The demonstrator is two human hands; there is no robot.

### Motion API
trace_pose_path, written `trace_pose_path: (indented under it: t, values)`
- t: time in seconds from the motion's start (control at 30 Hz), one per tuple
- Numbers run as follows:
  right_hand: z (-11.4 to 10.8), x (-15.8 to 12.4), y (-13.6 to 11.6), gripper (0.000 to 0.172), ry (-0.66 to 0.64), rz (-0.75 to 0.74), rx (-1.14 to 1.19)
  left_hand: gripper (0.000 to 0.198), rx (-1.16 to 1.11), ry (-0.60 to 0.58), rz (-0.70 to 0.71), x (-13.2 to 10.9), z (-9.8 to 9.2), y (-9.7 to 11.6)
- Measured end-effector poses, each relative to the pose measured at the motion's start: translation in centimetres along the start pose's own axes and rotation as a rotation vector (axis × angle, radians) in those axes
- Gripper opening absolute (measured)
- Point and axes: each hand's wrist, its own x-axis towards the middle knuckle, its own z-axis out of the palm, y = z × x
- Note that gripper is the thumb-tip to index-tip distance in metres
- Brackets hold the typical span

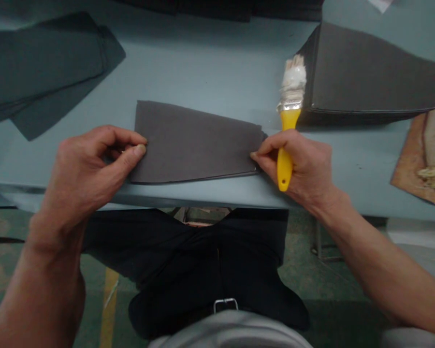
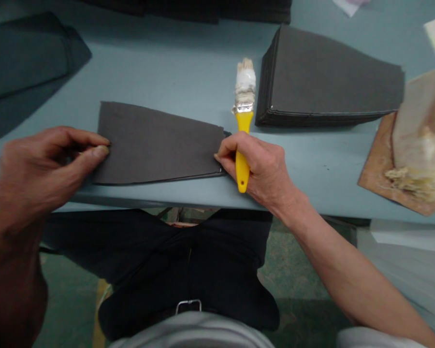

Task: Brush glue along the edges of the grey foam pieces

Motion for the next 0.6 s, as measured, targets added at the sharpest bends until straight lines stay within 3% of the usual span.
trace_pose_path:
  t: [0.27, 0.47, 0.6]
  values:
    - [-0.05, 0.28, 0.01, 0.018, 0.016, -0.085, -0.005, 0.041, -0.016, -0.004, 0.003, -0.03, 0.04, -0.35]
    - [-0.09, 0.1, -0.19, 0.015, -0.008, 0.009, -0.001, 0.041, -0.012, 0.003, 0.007, 0.0, 0.13, -0.5]
    - [-0.04, 0.02, -0.1, 0.015, 0.012, -0.019, 0.0, 0.041, -0.018, -0.001, 0.009, -0.08, 0.07, -0.21]
